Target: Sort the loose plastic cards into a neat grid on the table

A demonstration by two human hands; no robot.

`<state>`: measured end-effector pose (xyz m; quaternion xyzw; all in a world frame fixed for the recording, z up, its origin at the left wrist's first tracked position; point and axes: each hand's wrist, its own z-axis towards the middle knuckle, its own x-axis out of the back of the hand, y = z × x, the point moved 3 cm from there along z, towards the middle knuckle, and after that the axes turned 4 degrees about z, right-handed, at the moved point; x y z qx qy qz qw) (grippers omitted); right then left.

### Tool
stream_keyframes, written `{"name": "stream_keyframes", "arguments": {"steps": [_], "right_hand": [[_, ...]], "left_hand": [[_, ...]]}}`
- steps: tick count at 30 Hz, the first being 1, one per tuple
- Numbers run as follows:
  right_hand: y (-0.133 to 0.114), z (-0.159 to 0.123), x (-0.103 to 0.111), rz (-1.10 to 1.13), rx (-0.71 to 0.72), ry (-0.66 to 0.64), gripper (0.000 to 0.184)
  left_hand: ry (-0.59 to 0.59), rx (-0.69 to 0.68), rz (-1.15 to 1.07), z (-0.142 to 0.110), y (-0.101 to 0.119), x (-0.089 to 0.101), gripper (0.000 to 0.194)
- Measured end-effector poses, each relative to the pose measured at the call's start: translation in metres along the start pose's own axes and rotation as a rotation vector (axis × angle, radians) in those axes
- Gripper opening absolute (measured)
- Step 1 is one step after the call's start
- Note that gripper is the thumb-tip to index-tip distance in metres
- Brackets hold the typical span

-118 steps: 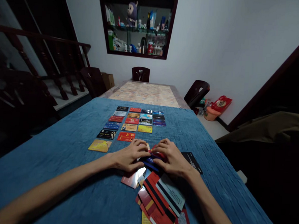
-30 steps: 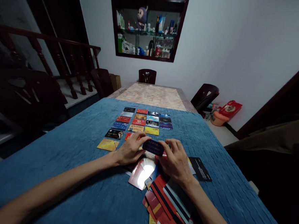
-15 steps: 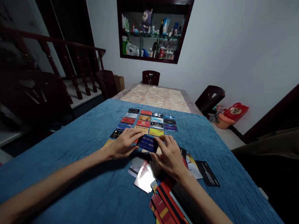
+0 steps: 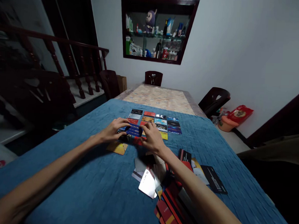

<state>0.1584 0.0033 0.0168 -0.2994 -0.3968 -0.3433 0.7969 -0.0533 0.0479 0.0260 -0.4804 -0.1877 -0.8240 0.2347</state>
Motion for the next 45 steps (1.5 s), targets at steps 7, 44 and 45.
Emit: {"name": "stream_keyframes", "arguments": {"steps": [7, 44, 45], "right_hand": [[-0.001, 0.037, -0.027, -0.018, -0.100, -0.142, 0.037], [0.009, 0.064, -0.064, -0.088, -0.210, -0.348, 0.034], [0.009, 0.064, -0.064, -0.089, -0.212, -0.346, 0.034]], "left_hand": [[-0.068, 0.113, -0.048, -0.002, -0.041, -0.010, 0.037], [-0.242, 0.234, -0.068, 0.002, -0.078, -0.039, 0.035], [-0.239, 0.237, -0.071, 0.002, -0.078, -0.039, 0.034]]}}
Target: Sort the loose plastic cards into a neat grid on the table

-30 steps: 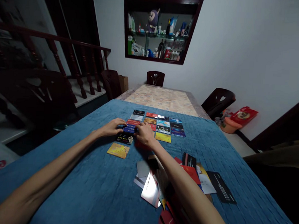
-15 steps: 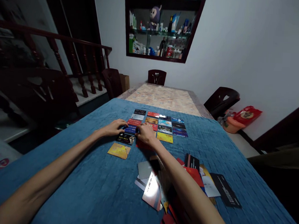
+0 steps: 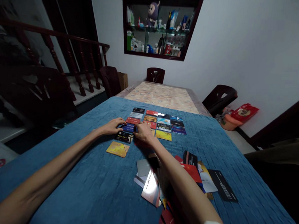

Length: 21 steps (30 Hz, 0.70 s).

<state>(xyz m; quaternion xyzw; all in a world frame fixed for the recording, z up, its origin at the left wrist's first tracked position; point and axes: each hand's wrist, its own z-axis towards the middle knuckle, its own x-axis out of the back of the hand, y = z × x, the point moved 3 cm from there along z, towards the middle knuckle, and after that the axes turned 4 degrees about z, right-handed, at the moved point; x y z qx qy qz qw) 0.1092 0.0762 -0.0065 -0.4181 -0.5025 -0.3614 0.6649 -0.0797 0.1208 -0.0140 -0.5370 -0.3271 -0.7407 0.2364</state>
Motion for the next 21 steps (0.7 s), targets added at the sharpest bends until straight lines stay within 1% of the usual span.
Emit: {"name": "stream_keyframes", "arguments": {"steps": [7, 13, 17, 21], "right_hand": [[-0.003, 0.000, 0.001, -0.013, -0.020, -0.001, 0.033], [-0.006, -0.002, 0.005, -0.028, -0.035, -0.009, 0.032], [-0.006, -0.007, 0.013, -0.022, -0.030, 0.000, 0.034], [0.002, -0.018, 0.023, -0.007, -0.011, 0.021, 0.037]], "left_hand": [[0.012, 0.004, -0.024, 0.001, -0.001, 0.000, 0.034], [0.002, -0.008, 0.007, 0.003, 0.000, 0.002, 0.034], [0.003, -0.010, 0.017, 0.004, 0.000, 0.003, 0.034], [-0.009, -0.012, 0.021, 0.004, -0.001, 0.002, 0.035]]}}
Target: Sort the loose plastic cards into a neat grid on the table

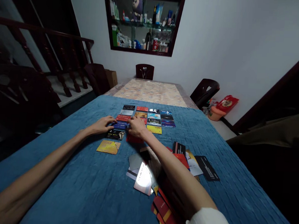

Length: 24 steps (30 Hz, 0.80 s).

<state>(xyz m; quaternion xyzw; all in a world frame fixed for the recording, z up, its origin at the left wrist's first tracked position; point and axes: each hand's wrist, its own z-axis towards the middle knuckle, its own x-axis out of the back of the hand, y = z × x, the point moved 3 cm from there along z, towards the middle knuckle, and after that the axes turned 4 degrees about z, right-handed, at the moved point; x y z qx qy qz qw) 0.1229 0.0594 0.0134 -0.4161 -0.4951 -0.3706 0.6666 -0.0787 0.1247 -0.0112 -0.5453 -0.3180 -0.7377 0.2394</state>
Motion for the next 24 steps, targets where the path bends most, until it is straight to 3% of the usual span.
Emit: {"name": "stream_keyframes", "arguments": {"steps": [11, 24], "right_hand": [[0.041, -0.068, 0.035, 0.035, 0.002, 0.084, 0.024], [0.104, -0.176, 0.045, 0.066, -0.028, 0.226, 0.021]], "left_hand": [[0.114, -0.038, 0.004, -0.003, 0.008, 0.011, 0.029], [0.148, -0.328, -0.057, -0.003, 0.098, 0.015, 0.019]]}}
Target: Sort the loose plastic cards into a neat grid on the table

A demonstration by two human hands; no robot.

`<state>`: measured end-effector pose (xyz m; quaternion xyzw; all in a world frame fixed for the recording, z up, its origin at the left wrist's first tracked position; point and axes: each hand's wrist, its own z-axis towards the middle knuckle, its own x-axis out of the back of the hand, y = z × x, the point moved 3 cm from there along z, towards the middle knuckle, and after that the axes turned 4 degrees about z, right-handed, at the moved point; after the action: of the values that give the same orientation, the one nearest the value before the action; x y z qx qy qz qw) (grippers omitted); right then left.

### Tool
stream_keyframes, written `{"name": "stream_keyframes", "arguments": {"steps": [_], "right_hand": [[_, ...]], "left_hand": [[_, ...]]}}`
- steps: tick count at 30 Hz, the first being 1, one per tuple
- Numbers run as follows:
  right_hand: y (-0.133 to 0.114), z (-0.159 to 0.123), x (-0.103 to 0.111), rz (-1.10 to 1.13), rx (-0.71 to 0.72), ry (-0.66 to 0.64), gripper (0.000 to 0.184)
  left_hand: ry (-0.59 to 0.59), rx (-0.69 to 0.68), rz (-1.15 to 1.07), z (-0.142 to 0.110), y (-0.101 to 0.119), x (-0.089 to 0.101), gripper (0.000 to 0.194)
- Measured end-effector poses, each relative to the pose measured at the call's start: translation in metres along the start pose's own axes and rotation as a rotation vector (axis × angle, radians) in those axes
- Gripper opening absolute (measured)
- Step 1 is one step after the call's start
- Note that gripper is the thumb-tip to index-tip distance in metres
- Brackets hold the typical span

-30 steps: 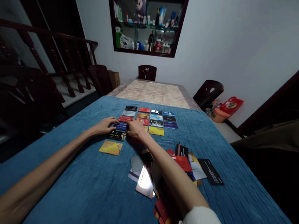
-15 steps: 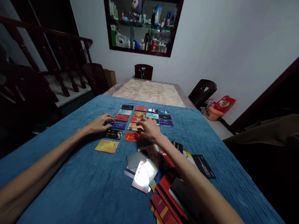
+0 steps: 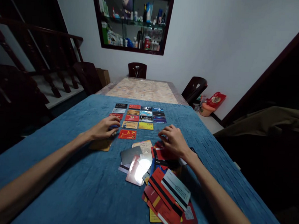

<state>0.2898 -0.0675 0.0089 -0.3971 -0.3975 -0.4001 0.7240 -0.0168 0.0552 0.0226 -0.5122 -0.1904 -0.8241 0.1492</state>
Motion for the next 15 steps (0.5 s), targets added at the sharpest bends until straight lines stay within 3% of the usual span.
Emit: {"name": "stream_keyframes", "arguments": {"steps": [8, 15], "right_hand": [[0.022, -0.045, 0.024, 0.095, -0.076, 0.097, 0.020], [0.024, -0.057, 0.016, 0.141, -0.072, 0.076, 0.019]], "left_hand": [[-0.057, -0.147, -0.071, 0.018, 0.068, -0.012, 0.020], [-0.105, -0.389, -0.142, 0.034, 0.142, -0.036, 0.015]]}}
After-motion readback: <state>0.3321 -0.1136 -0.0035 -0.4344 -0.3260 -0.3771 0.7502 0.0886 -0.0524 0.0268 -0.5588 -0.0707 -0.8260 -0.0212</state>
